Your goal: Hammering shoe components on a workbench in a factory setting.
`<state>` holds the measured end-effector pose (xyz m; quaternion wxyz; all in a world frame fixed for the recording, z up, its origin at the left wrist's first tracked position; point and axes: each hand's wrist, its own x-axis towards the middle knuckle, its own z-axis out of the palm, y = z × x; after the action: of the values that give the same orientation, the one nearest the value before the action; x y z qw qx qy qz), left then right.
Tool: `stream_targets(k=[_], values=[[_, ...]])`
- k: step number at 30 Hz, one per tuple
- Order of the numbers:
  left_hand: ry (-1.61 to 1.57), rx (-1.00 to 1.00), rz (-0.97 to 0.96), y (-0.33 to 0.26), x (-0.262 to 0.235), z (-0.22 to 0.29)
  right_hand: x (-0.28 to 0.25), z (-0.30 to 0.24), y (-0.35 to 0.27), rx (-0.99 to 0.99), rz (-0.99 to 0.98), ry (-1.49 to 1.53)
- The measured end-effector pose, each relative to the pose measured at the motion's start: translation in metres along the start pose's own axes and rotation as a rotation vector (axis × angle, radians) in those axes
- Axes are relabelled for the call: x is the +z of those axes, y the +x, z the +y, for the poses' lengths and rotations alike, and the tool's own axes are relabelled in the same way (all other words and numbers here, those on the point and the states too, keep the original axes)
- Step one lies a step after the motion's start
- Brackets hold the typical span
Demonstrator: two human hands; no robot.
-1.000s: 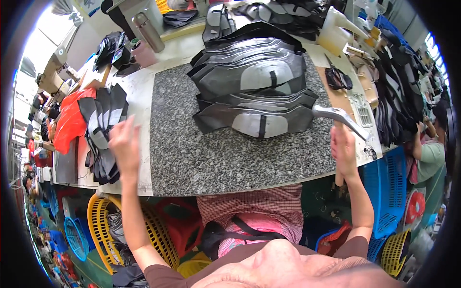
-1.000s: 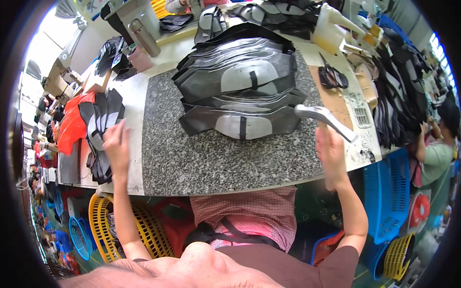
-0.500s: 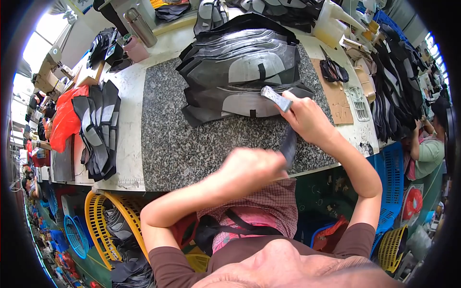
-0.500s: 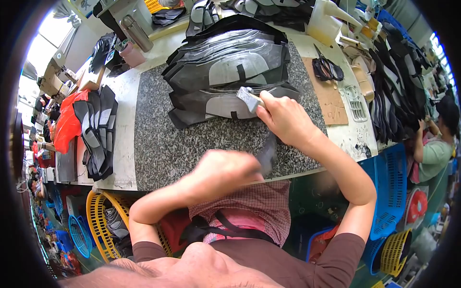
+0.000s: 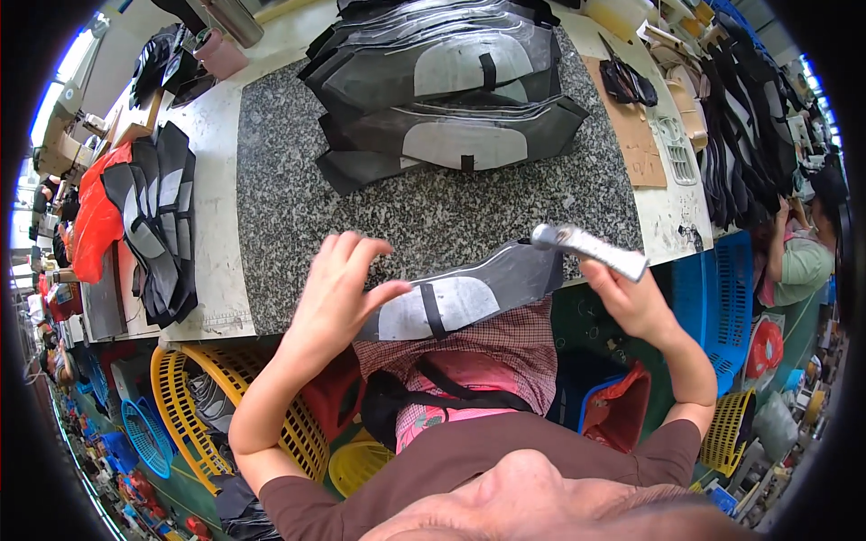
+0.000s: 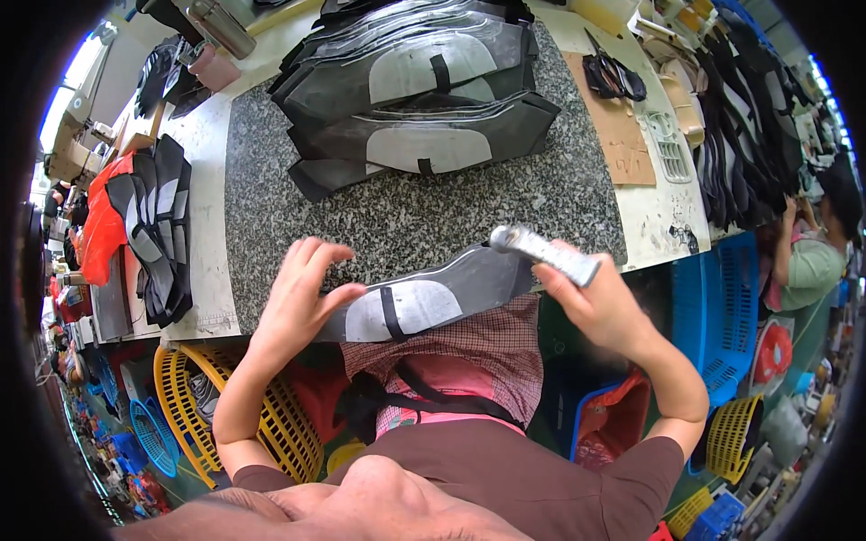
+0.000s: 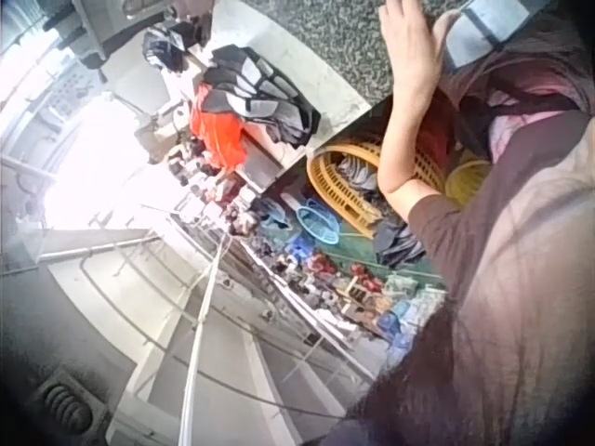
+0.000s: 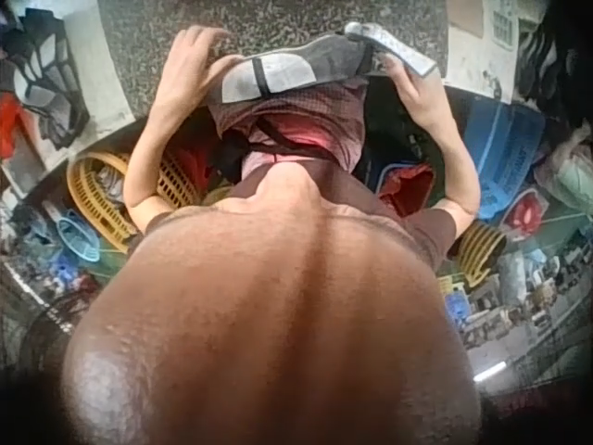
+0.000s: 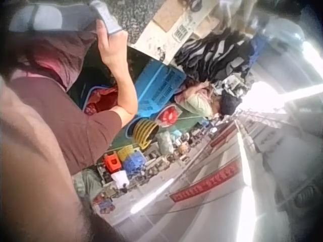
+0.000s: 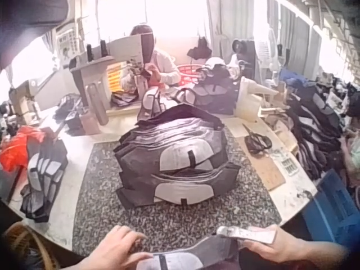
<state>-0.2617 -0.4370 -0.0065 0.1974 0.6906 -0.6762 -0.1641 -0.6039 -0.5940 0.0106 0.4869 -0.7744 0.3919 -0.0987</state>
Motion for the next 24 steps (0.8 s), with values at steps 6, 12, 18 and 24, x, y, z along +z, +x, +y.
stream_targets(k=[6,12,18,24], values=[[-0.526,0.019,-0.159,0.056,0.066,0.045,0.023,0.011,-0.004,0.019,-0.104,-0.079],[-0.522,-0.061,-0.327,0.097,0.076,0.052,0.030,0.025,-0.009,-0.050,-0.033,0.033],[-0.373,0.240,-0.105,0.098,0.088,0.035,0.012,0.018,0.001,0.013,-0.094,0.033],[-0.128,0.559,0.029,0.089,0.089,0.038,-0.005,-0.005,0.016,-0.120,0.038,0.003]])
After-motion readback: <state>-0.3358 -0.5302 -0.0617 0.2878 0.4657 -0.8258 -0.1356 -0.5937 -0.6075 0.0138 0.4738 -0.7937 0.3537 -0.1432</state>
